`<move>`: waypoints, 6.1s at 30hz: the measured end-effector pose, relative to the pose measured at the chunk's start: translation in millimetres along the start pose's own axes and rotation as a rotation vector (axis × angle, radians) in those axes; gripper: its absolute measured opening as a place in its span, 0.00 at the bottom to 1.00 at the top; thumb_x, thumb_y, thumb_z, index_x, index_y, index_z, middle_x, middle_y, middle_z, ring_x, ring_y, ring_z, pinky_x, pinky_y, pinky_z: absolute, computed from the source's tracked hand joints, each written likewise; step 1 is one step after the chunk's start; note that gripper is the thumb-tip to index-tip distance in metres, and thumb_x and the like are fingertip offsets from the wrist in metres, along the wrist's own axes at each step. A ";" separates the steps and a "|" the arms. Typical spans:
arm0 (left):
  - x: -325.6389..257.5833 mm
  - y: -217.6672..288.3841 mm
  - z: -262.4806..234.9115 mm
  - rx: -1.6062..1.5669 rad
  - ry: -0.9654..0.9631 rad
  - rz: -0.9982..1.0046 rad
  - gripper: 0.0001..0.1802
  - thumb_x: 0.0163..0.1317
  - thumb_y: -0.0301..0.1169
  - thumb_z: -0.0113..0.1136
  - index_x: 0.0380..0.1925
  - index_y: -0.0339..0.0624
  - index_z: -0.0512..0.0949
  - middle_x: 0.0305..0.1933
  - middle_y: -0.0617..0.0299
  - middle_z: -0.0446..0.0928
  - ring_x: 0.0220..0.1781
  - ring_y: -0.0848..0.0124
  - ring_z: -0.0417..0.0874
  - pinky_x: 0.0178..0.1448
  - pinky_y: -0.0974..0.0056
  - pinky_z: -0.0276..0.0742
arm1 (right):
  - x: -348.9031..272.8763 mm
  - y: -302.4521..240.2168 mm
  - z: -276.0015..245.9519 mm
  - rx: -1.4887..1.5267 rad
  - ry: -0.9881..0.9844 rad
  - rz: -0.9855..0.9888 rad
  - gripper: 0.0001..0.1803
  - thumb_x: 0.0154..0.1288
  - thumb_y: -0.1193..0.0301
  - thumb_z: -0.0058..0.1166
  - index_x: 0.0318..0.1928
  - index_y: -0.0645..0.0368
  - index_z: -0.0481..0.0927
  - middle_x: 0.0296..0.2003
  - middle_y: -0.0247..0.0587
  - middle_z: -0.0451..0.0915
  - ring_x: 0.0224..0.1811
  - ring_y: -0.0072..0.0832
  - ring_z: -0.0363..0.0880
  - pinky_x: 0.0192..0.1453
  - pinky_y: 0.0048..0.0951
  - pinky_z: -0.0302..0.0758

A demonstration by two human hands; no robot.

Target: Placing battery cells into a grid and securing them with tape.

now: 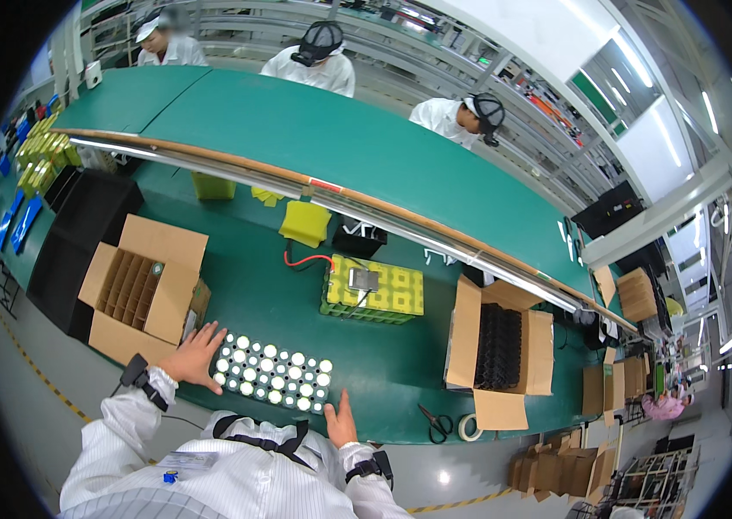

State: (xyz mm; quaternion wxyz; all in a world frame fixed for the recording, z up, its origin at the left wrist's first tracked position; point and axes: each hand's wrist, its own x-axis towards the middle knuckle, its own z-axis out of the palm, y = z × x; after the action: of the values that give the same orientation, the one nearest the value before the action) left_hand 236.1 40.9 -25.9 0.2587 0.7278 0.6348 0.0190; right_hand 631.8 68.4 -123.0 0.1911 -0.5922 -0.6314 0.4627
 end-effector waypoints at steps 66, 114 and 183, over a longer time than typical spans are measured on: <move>0.8 477.3 151.1 -1.052 0.161 -0.159 0.28 0.62 0.35 0.65 0.60 0.35 0.71 0.44 0.55 0.81 0.43 0.71 0.80 0.49 0.66 0.76 | -163.1 78.4 -232.8 0.964 -0.456 0.203 0.11 0.71 0.70 0.53 0.46 0.64 0.79 0.37 0.35 0.82 0.38 0.19 0.77 0.45 0.26 0.74; -57.5 322.6 79.4 -0.839 0.506 0.249 0.31 0.51 0.30 0.72 0.54 0.39 0.70 0.58 0.52 0.70 0.63 0.58 0.71 0.66 0.58 0.66 | -147.0 -78.9 -151.2 0.926 -0.197 -0.230 0.06 0.71 0.75 0.52 0.44 0.65 0.76 0.39 0.40 0.80 0.43 0.25 0.79 0.53 0.28 0.75; -31.2 301.9 -7.0 -0.518 0.637 0.504 0.07 0.49 0.30 0.70 0.29 0.43 0.85 0.17 0.62 0.76 0.18 0.66 0.76 0.25 0.62 0.70 | -151.4 -115.9 -120.4 0.120 -0.011 -0.615 0.44 0.56 0.73 0.66 0.71 0.48 0.59 0.71 0.57 0.51 0.72 0.52 0.57 0.69 0.47 0.63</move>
State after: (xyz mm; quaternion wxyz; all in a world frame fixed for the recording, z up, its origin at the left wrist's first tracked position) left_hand 503.7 -3.9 110.6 0.2114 0.7286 0.4608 0.4605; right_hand 694.8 -13.5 77.4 0.3534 -0.3583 -0.7536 0.4229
